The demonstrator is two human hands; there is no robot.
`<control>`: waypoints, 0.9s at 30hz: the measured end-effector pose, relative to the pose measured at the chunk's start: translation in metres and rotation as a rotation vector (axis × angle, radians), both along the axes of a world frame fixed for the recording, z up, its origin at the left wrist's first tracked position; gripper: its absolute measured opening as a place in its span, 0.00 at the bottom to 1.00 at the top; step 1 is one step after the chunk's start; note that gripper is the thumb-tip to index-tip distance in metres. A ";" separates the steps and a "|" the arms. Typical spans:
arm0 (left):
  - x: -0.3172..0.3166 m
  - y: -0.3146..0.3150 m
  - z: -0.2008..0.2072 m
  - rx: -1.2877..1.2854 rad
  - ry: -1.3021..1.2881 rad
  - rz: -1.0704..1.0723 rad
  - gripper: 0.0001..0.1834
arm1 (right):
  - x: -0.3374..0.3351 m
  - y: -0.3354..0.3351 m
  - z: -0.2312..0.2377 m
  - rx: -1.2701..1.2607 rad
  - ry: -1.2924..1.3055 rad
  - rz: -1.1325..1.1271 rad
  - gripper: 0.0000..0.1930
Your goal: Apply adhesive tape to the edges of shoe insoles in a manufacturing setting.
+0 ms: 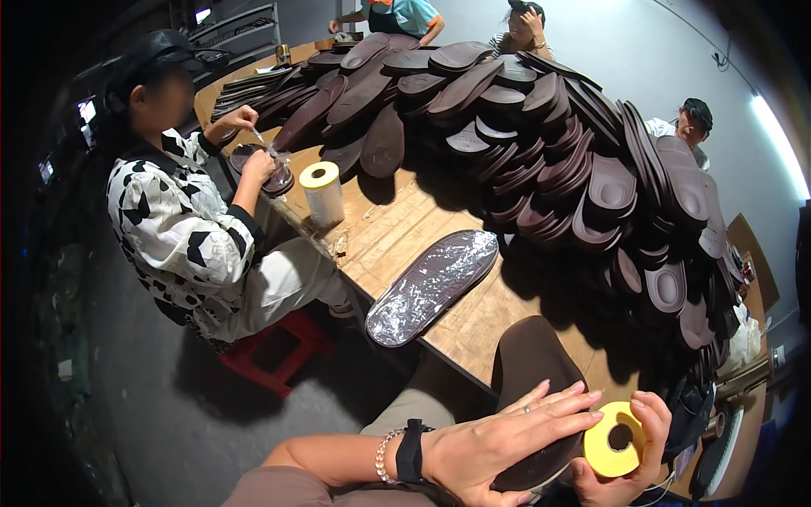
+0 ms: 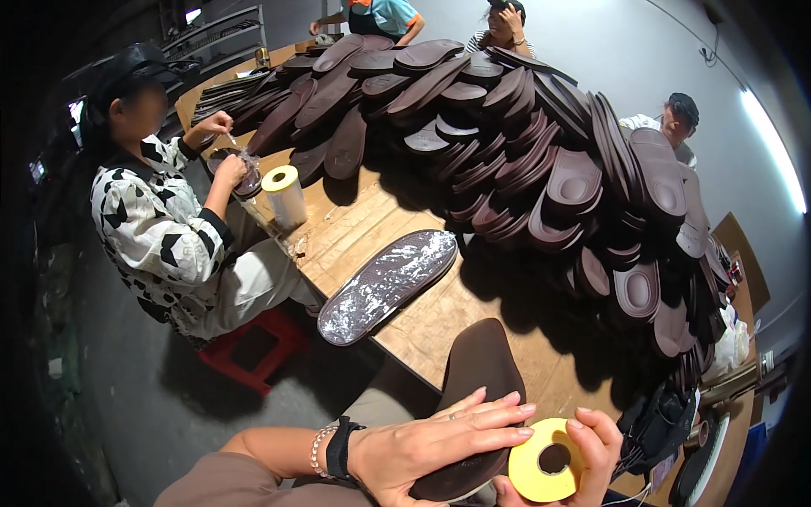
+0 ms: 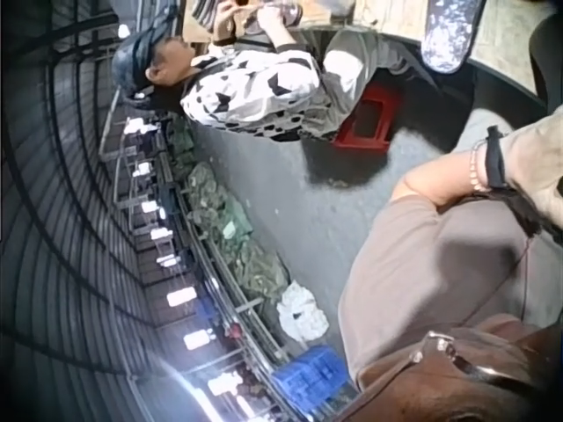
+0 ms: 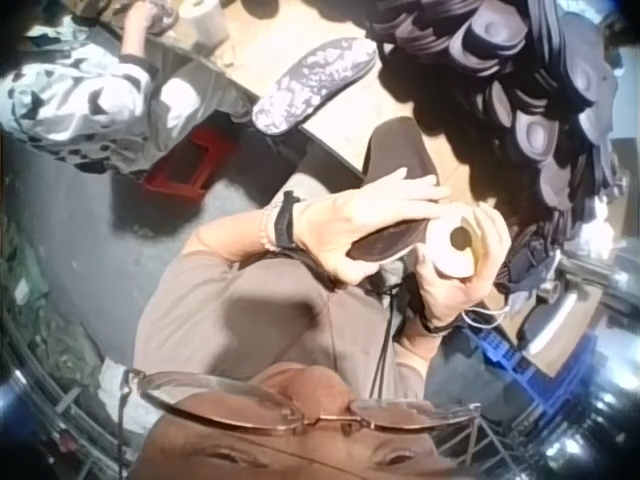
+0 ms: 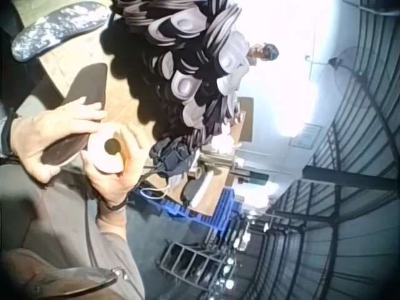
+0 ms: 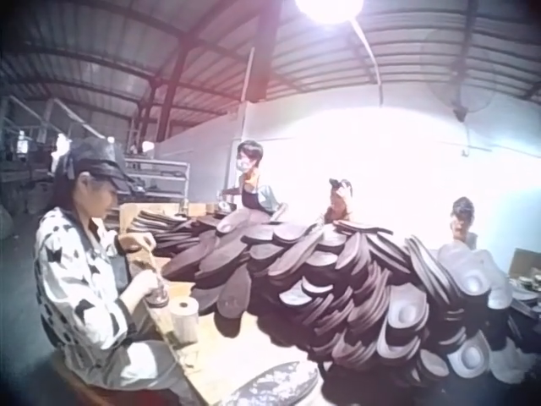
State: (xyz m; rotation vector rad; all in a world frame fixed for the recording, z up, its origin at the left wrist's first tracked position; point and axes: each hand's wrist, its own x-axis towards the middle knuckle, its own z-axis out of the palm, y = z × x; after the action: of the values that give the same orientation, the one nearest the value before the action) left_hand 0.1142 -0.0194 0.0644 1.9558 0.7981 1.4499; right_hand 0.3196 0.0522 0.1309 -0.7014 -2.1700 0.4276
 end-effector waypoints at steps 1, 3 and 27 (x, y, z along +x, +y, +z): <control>0.000 -0.003 0.007 -0.018 0.042 0.063 0.51 | 0.000 0.000 -0.003 0.005 0.001 0.006 0.37; 0.000 -0.008 0.011 -0.036 0.085 0.125 0.47 | 0.000 -0.001 -0.009 -0.002 0.017 0.000 0.38; -0.024 0.012 -0.074 -0.102 0.143 0.233 0.45 | -0.008 0.028 -0.069 0.142 -0.224 0.173 0.37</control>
State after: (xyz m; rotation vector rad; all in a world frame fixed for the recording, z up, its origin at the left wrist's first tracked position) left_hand 0.0900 -0.0071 -0.0097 1.9559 1.1745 1.3784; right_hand 0.3117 0.0800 0.0624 -0.5041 -2.4568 0.2905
